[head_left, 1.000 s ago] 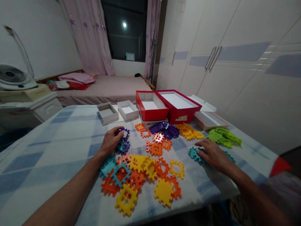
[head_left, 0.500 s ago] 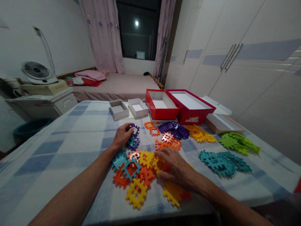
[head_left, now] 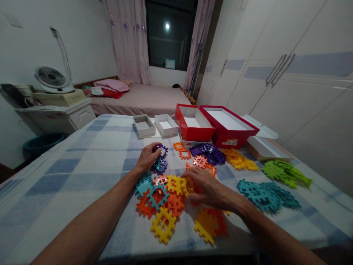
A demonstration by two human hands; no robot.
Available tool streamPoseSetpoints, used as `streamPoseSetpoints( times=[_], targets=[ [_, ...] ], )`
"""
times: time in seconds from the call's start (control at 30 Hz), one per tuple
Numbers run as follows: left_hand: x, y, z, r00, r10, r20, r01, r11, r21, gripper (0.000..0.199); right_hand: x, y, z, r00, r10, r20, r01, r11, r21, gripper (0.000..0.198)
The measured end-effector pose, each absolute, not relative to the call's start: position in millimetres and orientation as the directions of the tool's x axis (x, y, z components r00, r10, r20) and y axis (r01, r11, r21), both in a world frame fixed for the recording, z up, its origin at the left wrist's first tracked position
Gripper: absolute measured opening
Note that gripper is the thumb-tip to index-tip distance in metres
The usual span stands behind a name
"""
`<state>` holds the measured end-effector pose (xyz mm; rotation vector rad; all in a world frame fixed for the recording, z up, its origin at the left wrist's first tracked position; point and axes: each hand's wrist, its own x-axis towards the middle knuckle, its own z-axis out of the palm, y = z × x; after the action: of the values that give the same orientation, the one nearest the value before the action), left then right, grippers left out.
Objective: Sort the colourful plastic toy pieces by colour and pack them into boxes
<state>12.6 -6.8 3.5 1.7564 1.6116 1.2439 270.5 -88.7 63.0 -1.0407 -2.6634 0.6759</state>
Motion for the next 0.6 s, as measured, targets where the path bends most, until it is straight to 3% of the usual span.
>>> streamPoseSetpoints(
  times=[0.17,0.43,0.6],
  targets=[
    [11.3,-4.8,0.4,-0.075,0.946,0.315,0.546,-0.226,0.807,0.04,261.3,-83.1,57.2,-0.73,0.682,-0.042,0.624,0.641,-0.446,0.053],
    [11.7,-5.1,1.0,-0.073,0.945,0.319,0.545,-0.23,0.806,0.04,268.3,-71.1,62.5,-0.678,0.735,0.004,0.562,0.523,-0.641,0.019],
    [12.5,-6.1,2.6,-0.071,0.944,0.323,0.555,-0.232,0.799,0.04,249.3,-61.6,66.1,-0.729,0.679,-0.079,0.539,0.499,-0.679,0.021]
  ],
)
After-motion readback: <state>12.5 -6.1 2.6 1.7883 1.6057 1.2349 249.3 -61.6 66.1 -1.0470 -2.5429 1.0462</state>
